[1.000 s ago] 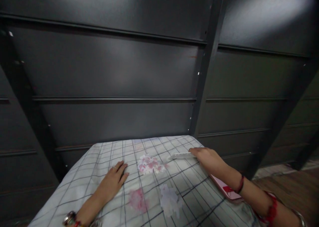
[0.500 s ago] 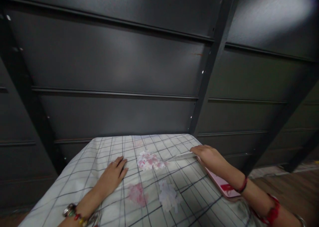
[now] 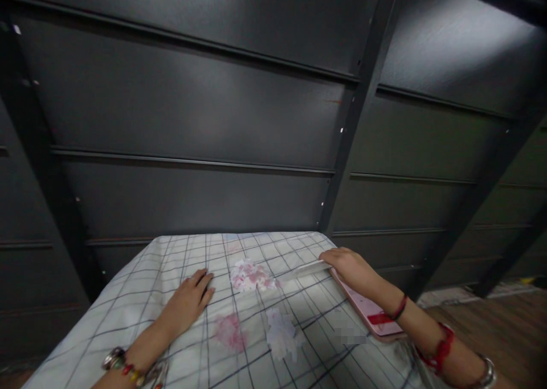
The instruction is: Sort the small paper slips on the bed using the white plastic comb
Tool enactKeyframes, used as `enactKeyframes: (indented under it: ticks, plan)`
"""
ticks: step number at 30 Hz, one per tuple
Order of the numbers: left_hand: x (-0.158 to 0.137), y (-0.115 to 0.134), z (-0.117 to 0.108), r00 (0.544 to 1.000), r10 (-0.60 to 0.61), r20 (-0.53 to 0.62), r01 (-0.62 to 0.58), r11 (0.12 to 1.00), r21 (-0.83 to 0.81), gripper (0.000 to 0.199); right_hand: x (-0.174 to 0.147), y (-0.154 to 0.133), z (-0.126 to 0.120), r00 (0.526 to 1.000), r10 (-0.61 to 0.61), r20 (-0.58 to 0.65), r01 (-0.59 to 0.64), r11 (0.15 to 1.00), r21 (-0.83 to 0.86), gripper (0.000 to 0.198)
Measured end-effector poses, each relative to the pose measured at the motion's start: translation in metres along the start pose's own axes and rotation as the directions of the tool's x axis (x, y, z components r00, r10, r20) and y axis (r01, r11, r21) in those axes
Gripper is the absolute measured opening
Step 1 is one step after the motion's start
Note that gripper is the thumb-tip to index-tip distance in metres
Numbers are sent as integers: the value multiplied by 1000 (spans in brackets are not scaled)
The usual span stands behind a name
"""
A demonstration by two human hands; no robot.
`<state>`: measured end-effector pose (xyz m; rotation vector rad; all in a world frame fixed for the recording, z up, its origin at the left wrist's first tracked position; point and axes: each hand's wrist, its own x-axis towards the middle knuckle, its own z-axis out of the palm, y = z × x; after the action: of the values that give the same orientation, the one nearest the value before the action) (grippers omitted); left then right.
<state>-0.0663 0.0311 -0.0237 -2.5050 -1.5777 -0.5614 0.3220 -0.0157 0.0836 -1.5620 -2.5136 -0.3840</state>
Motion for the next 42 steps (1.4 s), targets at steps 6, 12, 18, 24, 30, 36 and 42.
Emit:
enactKeyframes:
  ticks: [6, 12, 18, 24, 30, 36, 42]
  plan:
    - [-1, -3, 4, 1000, -17, 14, 17, 1000, -15, 47, 0, -2, -1, 1000, -10, -20, 9, 1000, -27, 34]
    - [-2, -2, 3, 1000, -21, 21, 21, 1000, 20, 47, 2, -10, 1, 999, -43, -11, 42, 999, -13, 33]
    - [-1, -3, 2, 1000, -7, 23, 7, 1000, 27, 46, -8, -4, -6, 1000, 2, 14, -1, 999, -37, 35]
    - [-1, -4, 4, 1000, 3, 5, -3, 1000, 18, 45, -14, -11, -10, 992, 114, 48, -109, 989, -102, 36]
    - [-2, -3, 4, 1000, -10, 8, 10, 1000, 17, 44, -20, -38, -15, 990, 101, 101, -93, 992, -87, 39]
    - [-2, -2, 1, 999, -23, 35, 21, 999, 31, 43, -13, -49, -24, 978, 188, 92, -178, 978, -112, 41]
    - [-2, 1, -3, 995, -34, 97, 30, 999, 38, 45, -14, -44, -9, 973, 199, 120, -184, 975, -125, 39]
